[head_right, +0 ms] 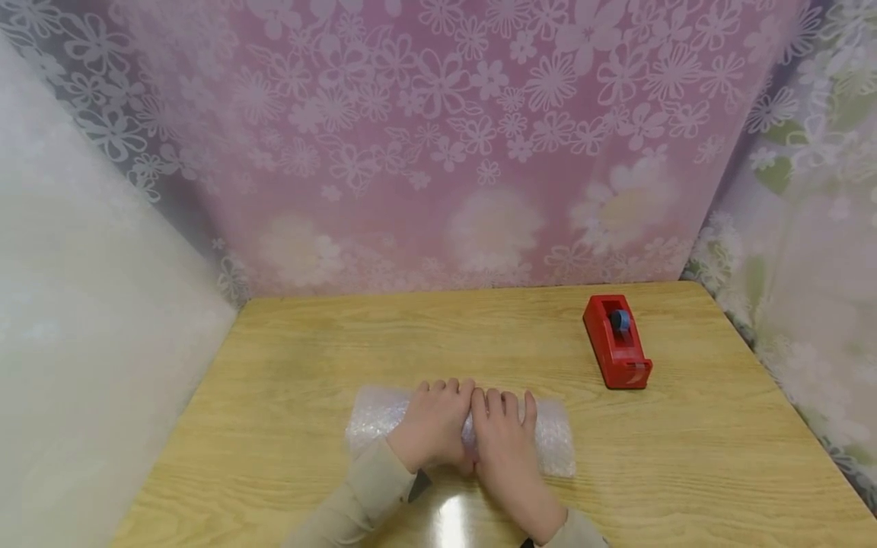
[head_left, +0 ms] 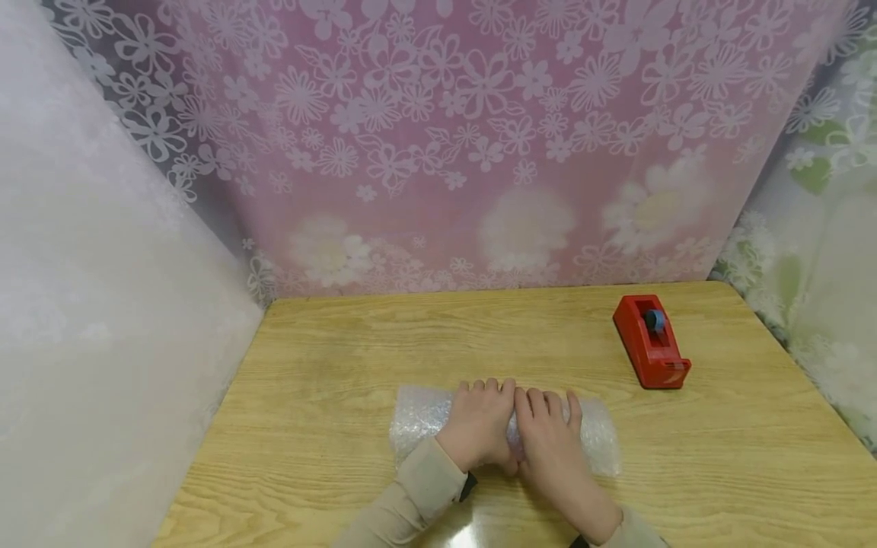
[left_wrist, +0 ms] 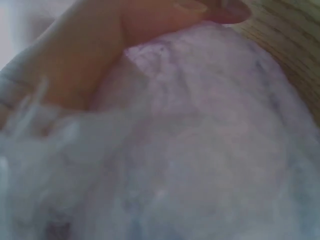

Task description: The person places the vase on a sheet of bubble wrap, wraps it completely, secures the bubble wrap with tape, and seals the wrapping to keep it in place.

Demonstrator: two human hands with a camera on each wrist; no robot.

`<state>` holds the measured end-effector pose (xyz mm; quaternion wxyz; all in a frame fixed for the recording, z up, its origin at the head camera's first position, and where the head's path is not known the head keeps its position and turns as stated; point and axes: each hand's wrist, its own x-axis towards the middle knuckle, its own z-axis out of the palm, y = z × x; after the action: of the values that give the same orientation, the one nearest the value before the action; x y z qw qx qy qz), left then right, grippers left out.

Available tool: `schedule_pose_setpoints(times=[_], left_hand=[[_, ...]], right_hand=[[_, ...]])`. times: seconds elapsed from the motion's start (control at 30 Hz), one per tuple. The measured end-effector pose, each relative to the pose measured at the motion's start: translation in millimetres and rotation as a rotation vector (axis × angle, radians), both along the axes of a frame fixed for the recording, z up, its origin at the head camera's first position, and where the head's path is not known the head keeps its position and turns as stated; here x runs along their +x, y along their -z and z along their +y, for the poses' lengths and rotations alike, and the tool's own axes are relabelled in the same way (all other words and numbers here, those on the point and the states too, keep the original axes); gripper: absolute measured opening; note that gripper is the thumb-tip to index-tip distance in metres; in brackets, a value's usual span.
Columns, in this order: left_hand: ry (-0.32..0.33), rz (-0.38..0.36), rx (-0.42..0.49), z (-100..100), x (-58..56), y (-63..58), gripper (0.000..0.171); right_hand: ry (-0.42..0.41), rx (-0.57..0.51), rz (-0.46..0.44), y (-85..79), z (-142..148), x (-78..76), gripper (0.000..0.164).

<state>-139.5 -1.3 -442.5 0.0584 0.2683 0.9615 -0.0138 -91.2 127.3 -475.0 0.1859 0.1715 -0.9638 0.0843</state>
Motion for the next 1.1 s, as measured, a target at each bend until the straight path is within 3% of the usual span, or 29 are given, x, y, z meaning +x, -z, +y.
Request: schedule_pose_setpoints(times=[0.3,0.53,0.7,0.83,1.1], left_hand=[[0.007,0.052,0.044,-1,0.3,5.9,0.093],[-0.002,0.113,-0.009,-1,3.7,6.8,0.096],[-0.013,0.191,-0.04,-3,6.7,8.7,0.096],[-0.026,0.258,-0.051,-6,8.9,9.3,0.096],[-0.029,0.363,-0.045,-10,11.9,13.5,0.097]], right_hand=[[-0.02,0.008,0.018,-0.1,4,-7.9,0.068],[-0.028,-0.008,-0.007,-2.0,5,-12.0,0.087],[-0.03,0.017,-0.045,-9.3,3,-16.8,0.088],[-0.04,0.035,-0.114,-16.5,2,-23.6,0.087],[-0.053,0.07,-0.349,-27.6,2,-40.9,0.091]])
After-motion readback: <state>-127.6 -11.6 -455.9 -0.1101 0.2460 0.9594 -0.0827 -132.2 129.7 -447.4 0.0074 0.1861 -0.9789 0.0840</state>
